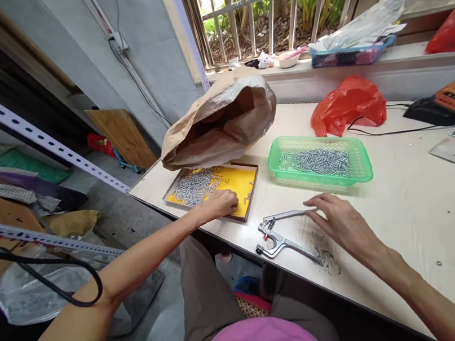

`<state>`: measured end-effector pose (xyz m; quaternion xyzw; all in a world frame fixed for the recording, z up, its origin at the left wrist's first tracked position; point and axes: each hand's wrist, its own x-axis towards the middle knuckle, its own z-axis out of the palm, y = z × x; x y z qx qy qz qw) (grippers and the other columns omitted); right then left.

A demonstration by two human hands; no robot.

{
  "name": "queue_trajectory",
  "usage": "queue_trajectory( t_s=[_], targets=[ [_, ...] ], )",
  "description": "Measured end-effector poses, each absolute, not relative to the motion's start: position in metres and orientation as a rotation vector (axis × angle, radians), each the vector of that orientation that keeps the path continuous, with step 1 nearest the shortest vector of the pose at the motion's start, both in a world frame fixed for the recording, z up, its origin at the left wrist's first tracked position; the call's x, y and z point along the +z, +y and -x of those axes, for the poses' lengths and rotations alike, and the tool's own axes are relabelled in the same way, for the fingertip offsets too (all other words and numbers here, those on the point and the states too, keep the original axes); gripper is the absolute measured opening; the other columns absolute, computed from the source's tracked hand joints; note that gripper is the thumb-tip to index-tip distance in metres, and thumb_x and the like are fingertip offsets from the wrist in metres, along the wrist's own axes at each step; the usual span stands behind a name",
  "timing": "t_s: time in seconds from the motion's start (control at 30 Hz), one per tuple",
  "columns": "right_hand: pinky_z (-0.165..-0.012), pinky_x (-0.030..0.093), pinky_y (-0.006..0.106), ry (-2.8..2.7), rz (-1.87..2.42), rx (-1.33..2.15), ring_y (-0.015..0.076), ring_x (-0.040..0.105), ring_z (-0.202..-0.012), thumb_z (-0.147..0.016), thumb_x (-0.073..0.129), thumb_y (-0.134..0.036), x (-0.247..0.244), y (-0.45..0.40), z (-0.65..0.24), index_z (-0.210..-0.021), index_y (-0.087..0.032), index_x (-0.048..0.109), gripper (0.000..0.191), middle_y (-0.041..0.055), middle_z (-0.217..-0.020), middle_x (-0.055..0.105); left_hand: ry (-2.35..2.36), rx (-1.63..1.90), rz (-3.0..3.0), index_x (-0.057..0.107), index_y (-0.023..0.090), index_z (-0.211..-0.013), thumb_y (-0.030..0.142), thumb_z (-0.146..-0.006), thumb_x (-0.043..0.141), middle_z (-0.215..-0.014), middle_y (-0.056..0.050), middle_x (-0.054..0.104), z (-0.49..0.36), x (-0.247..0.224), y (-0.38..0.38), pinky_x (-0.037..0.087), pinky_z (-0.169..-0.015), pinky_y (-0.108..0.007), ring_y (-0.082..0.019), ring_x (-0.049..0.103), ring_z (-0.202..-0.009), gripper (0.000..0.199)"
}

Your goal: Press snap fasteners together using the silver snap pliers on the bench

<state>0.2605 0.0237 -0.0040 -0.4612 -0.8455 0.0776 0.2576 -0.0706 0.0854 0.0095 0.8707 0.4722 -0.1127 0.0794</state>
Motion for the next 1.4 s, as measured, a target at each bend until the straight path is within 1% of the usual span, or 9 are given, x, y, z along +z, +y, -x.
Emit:
queue_trajectory(
  t_s=[0.33,0.47,0.6,0.7,0.8,0.93,1.03,1.17,1.4],
  targets=[
    [-0.082,0.048,0.036,-2.317,1.260,0.411,0.0190,0.061,-0.092,-0.096,0.039,-0.035,-0.022,-0.040,-0.241,-0.106,-0.022,0.061,0.028,0.0074,-0.103,0.063,1.566,-0.270,-2.541,0.072,0.011,-0.080,0.009,-0.077,0.053,-0.086,-0.015,0.069,0.065,0.007,0.074,0.046,-0.071,-0.028,-0.023,0.064,-0.084,0.020],
    [-0.079,0.048,0.035,-2.343,1.303,0.388,0.0200,0.060,-0.089,-0.096,0.037,-0.033,-0.030,-0.051,-0.232,-0.110,-0.018,0.060,0.030,0.0099,-0.100,0.061,1.646,-0.098,-2.520,0.071,0.011,-0.090,0.011,-0.080,0.049,-0.093,-0.013,0.069,0.053,0.020,0.065,0.047,-0.076,-0.026,-0.019,0.063,-0.086,0.024],
    [-0.074,0.047,0.032,-2.425,1.360,0.348,0.0190,0.058,-0.084,-0.094,0.038,-0.026,-0.035,-0.055,-0.225,-0.114,-0.018,0.058,0.029,0.0089,-0.096,0.060,1.603,0.252,-2.017,0.068,0.011,-0.095,0.021,-0.082,0.053,-0.069,-0.003,0.066,0.029,0.028,0.035,0.046,-0.058,-0.021,-0.011,0.059,-0.059,0.022],
    [-0.071,0.046,0.030,-2.453,1.454,0.293,0.0179,0.058,-0.081,-0.094,0.036,-0.021,-0.035,-0.053,-0.220,-0.110,-0.019,0.059,0.028,0.0076,-0.091,0.059,1.557,0.196,-1.729,0.068,0.011,-0.091,0.021,-0.080,0.055,-0.051,0.003,0.055,0.014,0.021,0.012,0.039,-0.046,-0.019,-0.009,0.050,-0.043,0.020],
    [-0.067,0.043,0.027,-2.481,1.502,0.278,0.0164,0.057,-0.079,-0.094,0.035,-0.018,-0.034,-0.051,-0.219,-0.107,-0.021,0.060,0.028,0.0062,-0.087,0.057,1.600,0.152,-1.814,0.069,0.012,-0.083,0.016,-0.077,0.053,-0.051,0.002,0.054,0.010,0.007,0.002,0.039,-0.050,-0.020,-0.010,0.051,-0.046,0.017],
    [-0.065,0.041,0.026,-2.497,1.496,0.277,0.0163,0.055,-0.078,-0.093,0.036,-0.016,-0.034,-0.051,-0.220,-0.108,-0.021,0.059,0.028,0.0054,-0.087,0.056,1.575,0.059,-2.136,0.068,0.013,-0.077,0.016,-0.080,0.052,-0.069,-0.005,0.063,0.017,-0.006,-0.004,0.041,-0.063,-0.024,-0.016,0.059,-0.068,0.016],
    [-0.065,0.040,0.027,-2.504,1.513,0.269,0.0167,0.054,-0.077,-0.093,0.035,-0.014,-0.033,-0.051,-0.220,-0.109,-0.020,0.058,0.029,0.0056,-0.087,0.056,1.562,-0.063,-2.301,0.066,0.013,-0.075,0.019,-0.086,0.047,-0.079,-0.009,0.063,0.022,-0.008,-0.012,0.040,-0.064,-0.026,-0.018,0.059,-0.073,0.023],
    [-0.065,0.039,0.028,-2.514,1.523,0.259,0.0168,0.054,-0.076,-0.092,0.035,-0.012,-0.033,-0.050,-0.219,-0.109,-0.021,0.058,0.030,0.0055,-0.086,0.056,1.574,0.037,-2.174,0.065,0.013,-0.077,0.018,-0.086,0.047,-0.080,-0.007,0.063,0.022,-0.006,-0.015,0.041,-0.061,-0.024,-0.015,0.059,-0.068,0.021],
    [-0.065,0.038,0.029,-2.521,1.521,0.147,0.0177,0.052,-0.075,-0.088,0.038,-0.008,-0.032,-0.052,-0.218,-0.109,-0.022,0.057,0.031,0.0057,-0.087,0.057,1.516,0.287,-1.201,0.064,0.010,-0.088,0.025,-0.082,0.058,-0.051,0.004,0.053,0.010,-0.002,-0.005,0.038,-0.043,-0.016,-0.005,0.047,-0.040,0.017]
  ],
)
